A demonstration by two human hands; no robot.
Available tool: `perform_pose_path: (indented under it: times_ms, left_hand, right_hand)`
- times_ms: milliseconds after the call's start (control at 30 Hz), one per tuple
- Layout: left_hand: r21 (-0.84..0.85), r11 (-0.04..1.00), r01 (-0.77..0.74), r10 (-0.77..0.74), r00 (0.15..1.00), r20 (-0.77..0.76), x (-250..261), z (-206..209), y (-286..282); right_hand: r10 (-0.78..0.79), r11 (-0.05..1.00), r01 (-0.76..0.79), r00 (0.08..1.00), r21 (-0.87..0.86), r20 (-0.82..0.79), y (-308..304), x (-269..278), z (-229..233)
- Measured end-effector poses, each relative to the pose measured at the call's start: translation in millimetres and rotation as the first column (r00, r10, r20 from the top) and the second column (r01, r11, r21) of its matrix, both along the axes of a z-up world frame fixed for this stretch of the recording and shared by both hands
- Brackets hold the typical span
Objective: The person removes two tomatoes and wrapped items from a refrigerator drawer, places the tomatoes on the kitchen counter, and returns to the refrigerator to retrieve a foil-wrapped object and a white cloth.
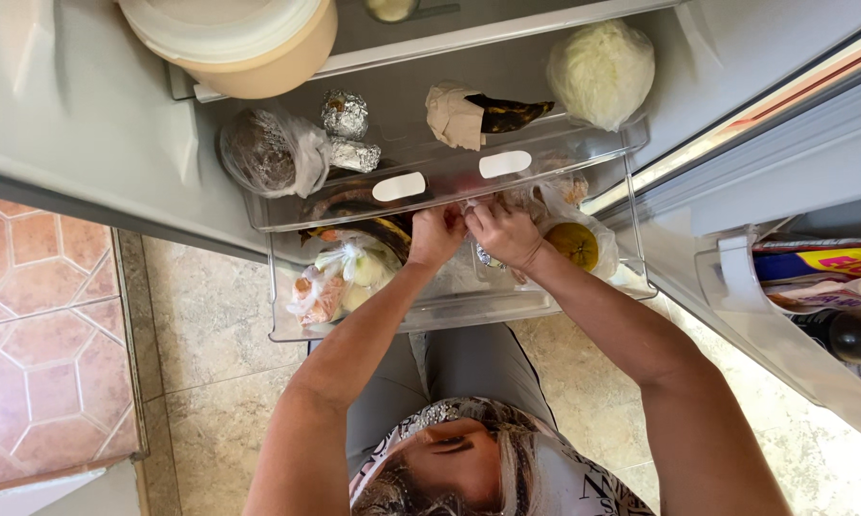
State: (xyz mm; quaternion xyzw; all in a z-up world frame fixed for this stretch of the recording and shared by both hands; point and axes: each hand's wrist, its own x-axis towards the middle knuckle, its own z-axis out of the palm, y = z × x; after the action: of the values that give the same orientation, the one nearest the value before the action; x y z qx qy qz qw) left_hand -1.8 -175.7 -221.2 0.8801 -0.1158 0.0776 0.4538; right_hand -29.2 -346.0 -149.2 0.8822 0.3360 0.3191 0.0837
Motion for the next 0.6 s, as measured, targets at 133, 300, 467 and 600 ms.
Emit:
perform_pose_path:
  times_ms: [133, 300, 467, 600]
  left_hand:
    - [-0.043, 0.998, -0.053, 0.051, 0.998, -0.047, -2.7, 1.2, -0.8]
    - [-0.092, 0.992, -0.083, 0.073, 0.992, -0.105, -3.3, -2.1, -1.5]
    - [-0.123, 0.987, -0.106, 0.085, 0.983, -0.164, -5.4, -0.1, -1.1]
    - [-0.144, 0.989, -0.041, 0.021, 0.99, -0.139, -11.2, 14.1, -2.4]
  right_hand:
    - [-0.02, 0.987, 0.031, 0.997, 0.155, -0.072, -2.3, 1.9, -13.9]
    - [0.105, 0.702, 0.317, 0.84, 0.638, -0.533, -0.9, -11.0, 7.2]
    - [0.357, 0.343, 0.564, 0.662, 0.751, -0.659, -2.9, -11.7, -7.8]
    - [-0.125, 0.901, 0.276, 0.904, 0.334, -0.41, -1.1, -10.1, -0.2]
